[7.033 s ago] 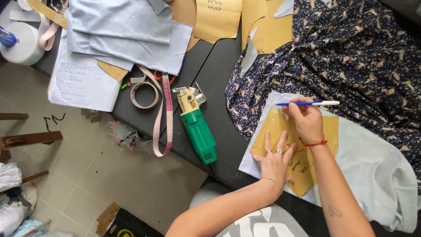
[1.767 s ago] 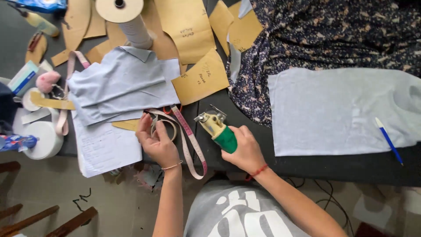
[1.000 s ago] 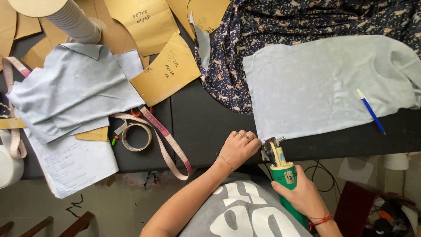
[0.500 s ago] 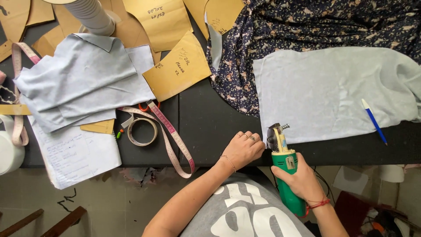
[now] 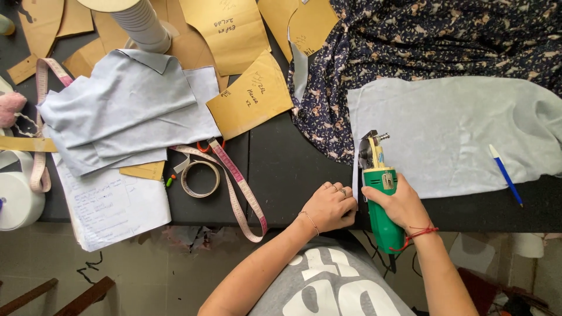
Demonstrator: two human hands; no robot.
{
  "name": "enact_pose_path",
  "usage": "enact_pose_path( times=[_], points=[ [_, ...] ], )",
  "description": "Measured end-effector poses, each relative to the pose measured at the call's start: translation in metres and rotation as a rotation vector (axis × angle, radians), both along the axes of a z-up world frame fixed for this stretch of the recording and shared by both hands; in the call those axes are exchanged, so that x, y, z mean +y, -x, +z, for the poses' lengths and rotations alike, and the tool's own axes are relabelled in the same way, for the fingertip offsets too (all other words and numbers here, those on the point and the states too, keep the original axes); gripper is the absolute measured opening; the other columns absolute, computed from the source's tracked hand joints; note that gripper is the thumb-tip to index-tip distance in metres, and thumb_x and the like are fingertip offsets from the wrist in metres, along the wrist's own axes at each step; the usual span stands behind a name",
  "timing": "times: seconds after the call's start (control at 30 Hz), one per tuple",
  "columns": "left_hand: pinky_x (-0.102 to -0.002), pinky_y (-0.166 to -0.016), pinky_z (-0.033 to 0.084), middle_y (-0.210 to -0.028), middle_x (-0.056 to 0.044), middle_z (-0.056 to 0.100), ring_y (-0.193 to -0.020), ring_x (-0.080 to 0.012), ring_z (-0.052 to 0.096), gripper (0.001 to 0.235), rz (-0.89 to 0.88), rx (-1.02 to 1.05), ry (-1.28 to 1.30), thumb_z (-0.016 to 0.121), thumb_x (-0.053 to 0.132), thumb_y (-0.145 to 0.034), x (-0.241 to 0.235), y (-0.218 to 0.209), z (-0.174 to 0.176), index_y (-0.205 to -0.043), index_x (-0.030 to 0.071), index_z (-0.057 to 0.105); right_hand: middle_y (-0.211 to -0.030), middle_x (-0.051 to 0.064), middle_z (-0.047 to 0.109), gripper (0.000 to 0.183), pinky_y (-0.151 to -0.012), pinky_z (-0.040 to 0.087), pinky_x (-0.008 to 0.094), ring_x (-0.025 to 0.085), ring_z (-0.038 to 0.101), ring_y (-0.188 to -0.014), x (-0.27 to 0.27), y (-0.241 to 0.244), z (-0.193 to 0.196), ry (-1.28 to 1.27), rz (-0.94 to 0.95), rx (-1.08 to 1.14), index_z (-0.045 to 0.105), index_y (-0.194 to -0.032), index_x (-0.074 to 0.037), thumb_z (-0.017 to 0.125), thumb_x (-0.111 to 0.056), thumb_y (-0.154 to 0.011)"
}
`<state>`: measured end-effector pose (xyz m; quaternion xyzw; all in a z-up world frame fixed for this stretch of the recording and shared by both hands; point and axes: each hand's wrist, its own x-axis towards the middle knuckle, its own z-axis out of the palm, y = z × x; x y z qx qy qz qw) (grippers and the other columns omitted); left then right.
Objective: Laying out patterns on fabric, marking them, and cutting out pieces using a rotary cutter and scissors.
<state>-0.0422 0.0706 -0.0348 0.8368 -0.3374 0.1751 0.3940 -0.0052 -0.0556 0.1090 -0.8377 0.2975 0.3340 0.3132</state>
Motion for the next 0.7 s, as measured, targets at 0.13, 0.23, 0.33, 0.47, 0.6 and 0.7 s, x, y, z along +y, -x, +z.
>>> enact_pose_path(
  times=[0.13, 0.23, 0.33, 0.47, 0.6, 0.7],
  points=[
    [-0.029, -0.056, 0.035, -0.064, -0.001, 0.041, -0.062, -0.0177, 0.045, 0.015, -0.011, 0.008, 0.013, 0.056, 0.025, -0.059, 0.003, -0.001, 0.007, -0.06, 0.017, 0.043, -0.105, 0.023, 0.054, 0.072, -0.09, 0.037, 0.044, 0.036, 0.047, -0.109, 0.003, -0.017, -0.003, -0.006, 0.005, -0.029, 0.047, -0.106, -0.003, 0.072, -0.048, -0.055],
    [-0.028, -0.057, 0.035, -0.064, 0.0, 0.041, -0.062, -0.0171, 0.045, 0.015, -0.005, 0.008, 0.013, 0.056, 0.026, -0.058, 0.003, 0.0, 0.006, -0.06, 0.017, 0.043, -0.104, 0.021, 0.055, 0.073, -0.09, 0.037, 0.043, 0.033, 0.047, -0.108, 0.003, -0.03, -0.009, 0.006, 0.017, -0.06, 0.047, -0.106, -0.005, 0.072, -0.05, -0.055],
    [-0.028, -0.058, 0.036, -0.064, 0.0, 0.042, -0.063, -0.0167, 0.046, 0.016, -0.011, 0.017, 0.008, 0.056, 0.027, -0.058, 0.004, 0.0, 0.009, -0.06, 0.017, 0.044, -0.104, 0.022, 0.055, 0.072, -0.09, 0.036, 0.044, 0.035, 0.048, -0.108, 0.005, -0.044, -0.013, -0.003, 0.01, -0.105, 0.047, -0.105, -0.003, 0.071, -0.051, -0.056],
    [-0.027, -0.058, 0.036, -0.063, 0.001, 0.042, -0.062, -0.0151, 0.046, 0.013, -0.002, 0.042, -0.002, 0.055, 0.025, -0.057, 0.007, -0.001, 0.016, -0.059, 0.018, 0.044, -0.1, 0.021, 0.056, 0.067, -0.087, 0.038, 0.042, 0.033, 0.049, -0.105, 0.01, -0.063, -0.012, 0.0, 0.016, -0.151, 0.049, -0.101, -0.003, 0.071, -0.048, -0.056],
    [-0.029, -0.057, 0.039, -0.058, 0.0, 0.047, -0.057, -0.0173, 0.051, 0.011, -0.067, 0.365, 0.102, 0.057, 0.025, -0.063, 0.013, -0.006, 0.032, -0.064, 0.017, 0.049, -0.099, 0.021, 0.057, 0.067, -0.085, 0.039, 0.042, 0.033, 0.051, -0.103, 0.008, -0.075, -0.015, 0.001, 0.045, -0.179, 0.05, -0.1, -0.003, 0.071, -0.048, -0.055],
    [-0.022, -0.048, 0.04, -0.057, 0.002, 0.06, -0.049, -0.0121, 0.054, 0.003, 0.175, 0.825, 0.6, 0.055, 0.016, -0.077, 0.026, -0.017, 0.037, -0.079, 0.017, 0.054, -0.095, 0.019, 0.059, 0.064, -0.084, 0.041, 0.042, 0.032, 0.053, -0.1, 0.0, -0.057, -0.014, -0.02, 0.036, -0.126, 0.052, -0.098, -0.006, 0.073, -0.045, -0.052]
  ],
)
